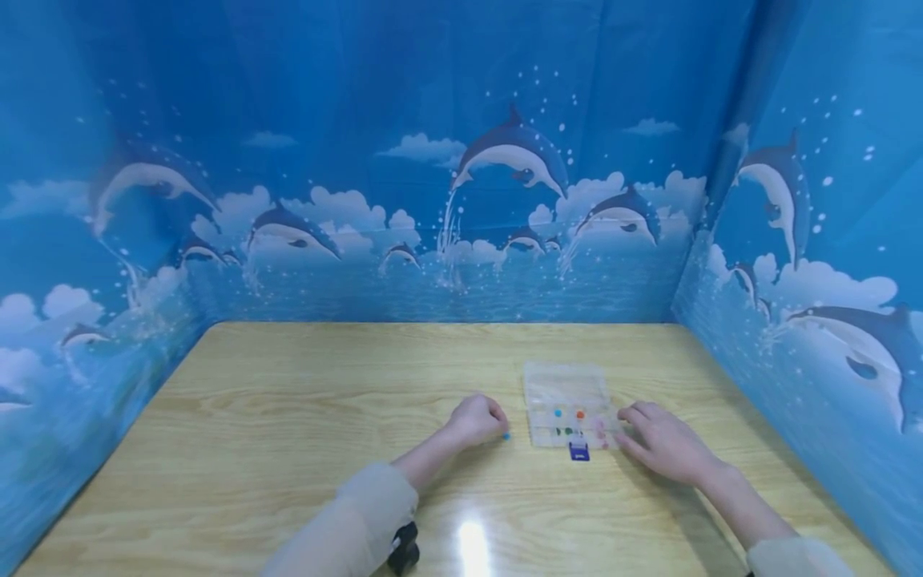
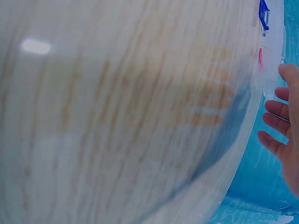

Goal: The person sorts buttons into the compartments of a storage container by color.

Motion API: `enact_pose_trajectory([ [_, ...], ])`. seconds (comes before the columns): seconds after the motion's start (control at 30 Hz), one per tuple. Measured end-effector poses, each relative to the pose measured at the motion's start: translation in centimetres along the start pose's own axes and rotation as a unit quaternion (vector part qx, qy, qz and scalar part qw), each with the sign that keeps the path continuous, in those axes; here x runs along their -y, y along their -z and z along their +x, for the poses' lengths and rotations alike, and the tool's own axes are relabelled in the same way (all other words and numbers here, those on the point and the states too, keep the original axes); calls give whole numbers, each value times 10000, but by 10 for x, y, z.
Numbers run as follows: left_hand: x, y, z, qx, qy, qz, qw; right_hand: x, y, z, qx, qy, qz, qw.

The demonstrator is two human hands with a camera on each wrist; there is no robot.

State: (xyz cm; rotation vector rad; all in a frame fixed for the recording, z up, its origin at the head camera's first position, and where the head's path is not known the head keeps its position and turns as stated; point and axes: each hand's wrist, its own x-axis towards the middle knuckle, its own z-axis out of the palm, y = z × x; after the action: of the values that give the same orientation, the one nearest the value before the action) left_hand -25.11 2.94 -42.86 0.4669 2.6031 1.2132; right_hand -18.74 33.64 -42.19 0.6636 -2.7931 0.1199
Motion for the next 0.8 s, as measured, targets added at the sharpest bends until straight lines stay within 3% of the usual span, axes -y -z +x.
enact_pose_trajectory([
  [0.53, 3, -2, 0, 71, -164, 605, 9980, 0, 0, 0, 36, -33, -16, 10000],
  [0.8, 0, -1, 0, 137, -57, 771, 9969, 0, 1, -1, 16, 10, -7, 10000],
])
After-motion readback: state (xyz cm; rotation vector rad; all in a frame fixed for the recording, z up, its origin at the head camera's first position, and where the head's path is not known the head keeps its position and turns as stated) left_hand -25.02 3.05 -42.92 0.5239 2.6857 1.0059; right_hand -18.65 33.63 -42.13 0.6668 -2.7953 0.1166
